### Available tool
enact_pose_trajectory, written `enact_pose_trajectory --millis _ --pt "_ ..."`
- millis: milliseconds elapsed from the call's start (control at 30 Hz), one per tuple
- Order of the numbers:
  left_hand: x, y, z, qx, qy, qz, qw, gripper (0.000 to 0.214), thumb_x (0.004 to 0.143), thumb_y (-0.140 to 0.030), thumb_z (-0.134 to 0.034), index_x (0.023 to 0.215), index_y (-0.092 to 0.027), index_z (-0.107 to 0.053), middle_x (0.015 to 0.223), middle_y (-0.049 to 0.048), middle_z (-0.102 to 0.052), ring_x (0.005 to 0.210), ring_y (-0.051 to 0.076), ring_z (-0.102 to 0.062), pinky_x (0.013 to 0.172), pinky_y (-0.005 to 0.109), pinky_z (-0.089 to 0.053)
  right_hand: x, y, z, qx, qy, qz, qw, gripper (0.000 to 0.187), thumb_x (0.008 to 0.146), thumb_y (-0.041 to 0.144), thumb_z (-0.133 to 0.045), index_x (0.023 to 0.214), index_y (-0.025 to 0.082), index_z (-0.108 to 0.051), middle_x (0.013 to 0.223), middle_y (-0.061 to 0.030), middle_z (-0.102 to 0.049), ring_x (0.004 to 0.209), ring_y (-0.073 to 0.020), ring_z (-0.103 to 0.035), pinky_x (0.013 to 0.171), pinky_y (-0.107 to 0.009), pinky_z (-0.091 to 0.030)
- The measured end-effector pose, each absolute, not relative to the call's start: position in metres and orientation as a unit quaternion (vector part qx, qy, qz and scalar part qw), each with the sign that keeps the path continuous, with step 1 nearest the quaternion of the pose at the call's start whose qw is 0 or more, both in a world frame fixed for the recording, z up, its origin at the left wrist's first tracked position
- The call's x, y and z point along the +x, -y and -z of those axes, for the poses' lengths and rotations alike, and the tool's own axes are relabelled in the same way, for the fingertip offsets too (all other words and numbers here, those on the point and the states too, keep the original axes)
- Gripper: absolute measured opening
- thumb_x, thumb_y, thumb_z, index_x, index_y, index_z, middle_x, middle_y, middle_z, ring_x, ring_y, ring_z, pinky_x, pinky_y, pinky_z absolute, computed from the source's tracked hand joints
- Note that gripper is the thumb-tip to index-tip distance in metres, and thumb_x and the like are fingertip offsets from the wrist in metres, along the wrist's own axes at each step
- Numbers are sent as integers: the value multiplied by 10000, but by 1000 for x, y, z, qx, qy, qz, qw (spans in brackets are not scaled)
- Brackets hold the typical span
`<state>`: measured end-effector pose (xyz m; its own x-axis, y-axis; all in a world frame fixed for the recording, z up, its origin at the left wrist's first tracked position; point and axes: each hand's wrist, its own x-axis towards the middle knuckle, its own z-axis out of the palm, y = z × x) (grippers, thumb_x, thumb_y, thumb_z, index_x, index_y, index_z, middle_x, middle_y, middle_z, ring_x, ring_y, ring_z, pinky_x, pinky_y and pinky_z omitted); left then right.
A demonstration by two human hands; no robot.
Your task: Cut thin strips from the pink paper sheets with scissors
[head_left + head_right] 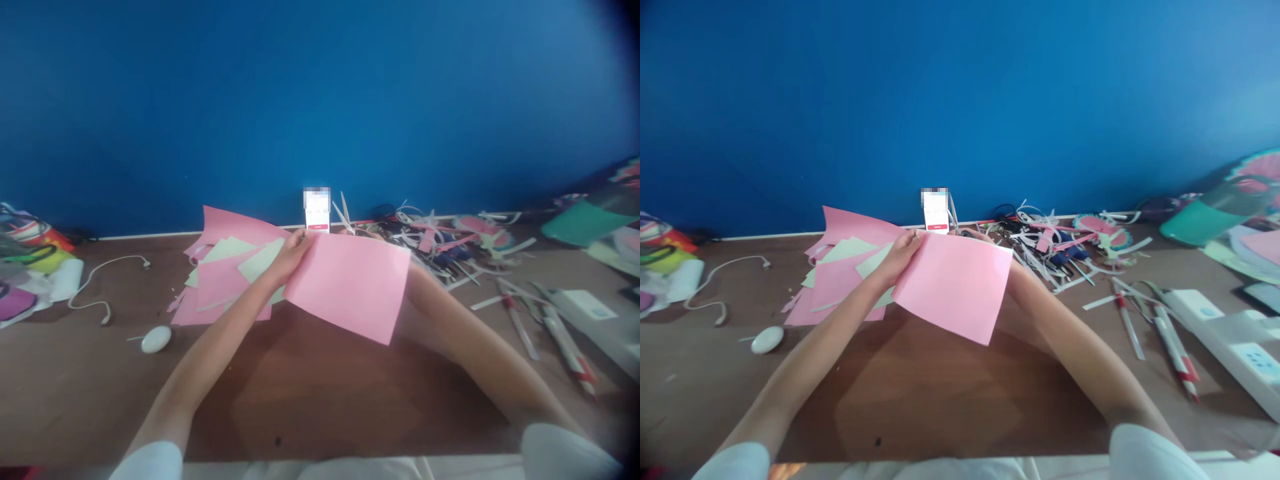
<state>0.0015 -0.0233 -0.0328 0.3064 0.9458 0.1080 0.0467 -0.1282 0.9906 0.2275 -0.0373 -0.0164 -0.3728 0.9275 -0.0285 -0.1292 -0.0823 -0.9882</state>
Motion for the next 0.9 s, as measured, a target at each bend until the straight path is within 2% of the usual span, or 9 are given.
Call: enact_pose_trajectory --millis 67,200,333,433,533,667,733,833,900 --pt "-1 16 47 622 -439 -397 512 430 809 -575 -580 946 -171 -535 1008 63 -619 879 188 -577 723 272 -433 230 29 27 -397 507 -652 401 280 713 354 -706 960 234 -651 871 -39 -675 743 -181 -618 633 -290 -500" --pt "-3 6 77 621 -470 -353 519 442 756 -564 -640 929 -170 -539 839 31 -625 754 172 -576 653 262 -410 234 17 49 -416 499 -661 376 312 718 325 -714 989 201 -621 751 -8 -631 618 -116 -563 479 -206 -403" --pt "-3 2 91 649 -428 -342 528 387 762 -512 -656 896 -161 -563 828 22 -609 759 154 -562 682 255 -402 238 10 70 -423 523 -654 345 365 705 365 -728 1009 197 -614 711 3 -597 580 -94 -542 407 -179 -292" --pt "-3 1 94 669 -409 -350 513 358 793 -508 -625 848 -163 -549 821 14 -578 762 142 -542 677 243 -395 240 7 79 -446 580 -602 320 397 683 374 -750 1017 189 -641 694 4 -587 538 -80 -495 398 -192 -250" --pt "-6 0 96 672 -397 -358 512 343 798 -496 -629 860 -172 -532 819 5 -566 769 133 -536 687 239 -402 241 6 83 -451 619 -556 323 406 676 380 -755 1014 177 -658 716 -8 -610 533 -77 -473 439 -211 -305" --pt "-9 2 94 664 -377 -320 561 403 718 -445 -733 960 -167 -570 918 40 -606 858 170 -580 735 268 -442 240 6 85 -430 642 -537 339 426 679 398 -752 1026 169 -657 828 -41 -651 576 -85 -493 511 -233 -388" --pt "-9 3 92 662 -365 -290 587 403 696 -429 -754 941 -155 -589 920 51 -618 848 184 -595 715 276 -457 239 6 86 -425 657 -522 340 440 685 415 -743 1037 168 -653 866 -52 -663 607 -98 -517 529 -241 -404" --pt "-10 5 91 648 -370 -300 594 355 713 -439 -736 847 -151 -577 844 31 -613 782 168 -598 668 258 -459 239 7 86 -406 690 -499 332 436 713 429 -717 1054 164 -652 955 -75 -680 742 -148 -591 615 -267 -456" --pt "-10 5 92 626 -380 -327 598 349 734 -445 -717 863 -165 -555 852 24 -618 788 165 -608 677 259 -470 241 8 87 -387 710 -491 325 411 740 422 -694 1057 163 -655 1005 -86 -685 859 -183 -620 720 -301 -487"
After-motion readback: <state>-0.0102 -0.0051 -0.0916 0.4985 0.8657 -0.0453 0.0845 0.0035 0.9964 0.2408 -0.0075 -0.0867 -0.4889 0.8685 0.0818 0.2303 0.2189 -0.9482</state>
